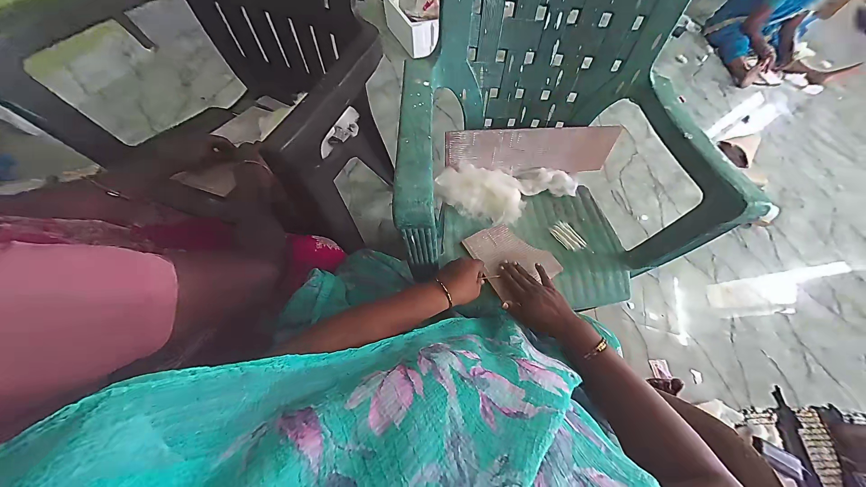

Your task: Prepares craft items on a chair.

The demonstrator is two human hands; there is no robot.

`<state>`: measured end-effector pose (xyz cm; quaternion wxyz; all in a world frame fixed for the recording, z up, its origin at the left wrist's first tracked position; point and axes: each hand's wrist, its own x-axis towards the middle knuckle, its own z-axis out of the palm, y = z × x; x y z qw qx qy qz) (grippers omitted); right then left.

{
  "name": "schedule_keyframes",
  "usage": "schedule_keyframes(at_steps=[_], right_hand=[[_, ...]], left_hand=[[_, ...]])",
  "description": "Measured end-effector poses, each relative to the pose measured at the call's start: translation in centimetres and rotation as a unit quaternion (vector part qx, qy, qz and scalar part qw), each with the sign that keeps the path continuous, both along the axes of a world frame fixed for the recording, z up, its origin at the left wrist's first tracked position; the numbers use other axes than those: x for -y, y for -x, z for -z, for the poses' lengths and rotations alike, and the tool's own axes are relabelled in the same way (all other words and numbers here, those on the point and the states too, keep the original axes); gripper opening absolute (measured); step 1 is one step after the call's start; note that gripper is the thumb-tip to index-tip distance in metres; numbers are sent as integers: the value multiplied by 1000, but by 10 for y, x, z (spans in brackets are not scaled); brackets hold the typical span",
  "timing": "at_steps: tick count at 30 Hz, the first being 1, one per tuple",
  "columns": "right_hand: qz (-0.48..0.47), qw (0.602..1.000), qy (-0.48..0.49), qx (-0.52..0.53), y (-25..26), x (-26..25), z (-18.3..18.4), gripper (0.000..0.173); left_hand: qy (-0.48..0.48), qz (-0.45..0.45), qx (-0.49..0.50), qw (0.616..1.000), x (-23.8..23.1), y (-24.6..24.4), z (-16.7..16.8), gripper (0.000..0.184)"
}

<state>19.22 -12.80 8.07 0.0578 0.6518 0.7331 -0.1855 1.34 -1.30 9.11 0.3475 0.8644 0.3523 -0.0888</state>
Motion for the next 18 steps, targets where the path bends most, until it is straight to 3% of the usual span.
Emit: schedule_keyframes(at_steps=[4,8,10,14,18], right_hand=[[-20,1000,-19,3,3,34,-6,58],[-57,958,-271,-75,-6,56,15,32],[-20,938,-323,-122,-2,61,14,26],[84,920,-369,-102,7,60,13,21],[150,924,-335,-109,14,52,16,21]], left_hand=[[22,29,-1,999,10,5,-1,28],[24,46,15,999,16,12,-3,29],[21,54,37,998,18,17,-3,29],[20,67,59,996,23,22,-6,30],[24,75,94,992,26,25,-7,32]])
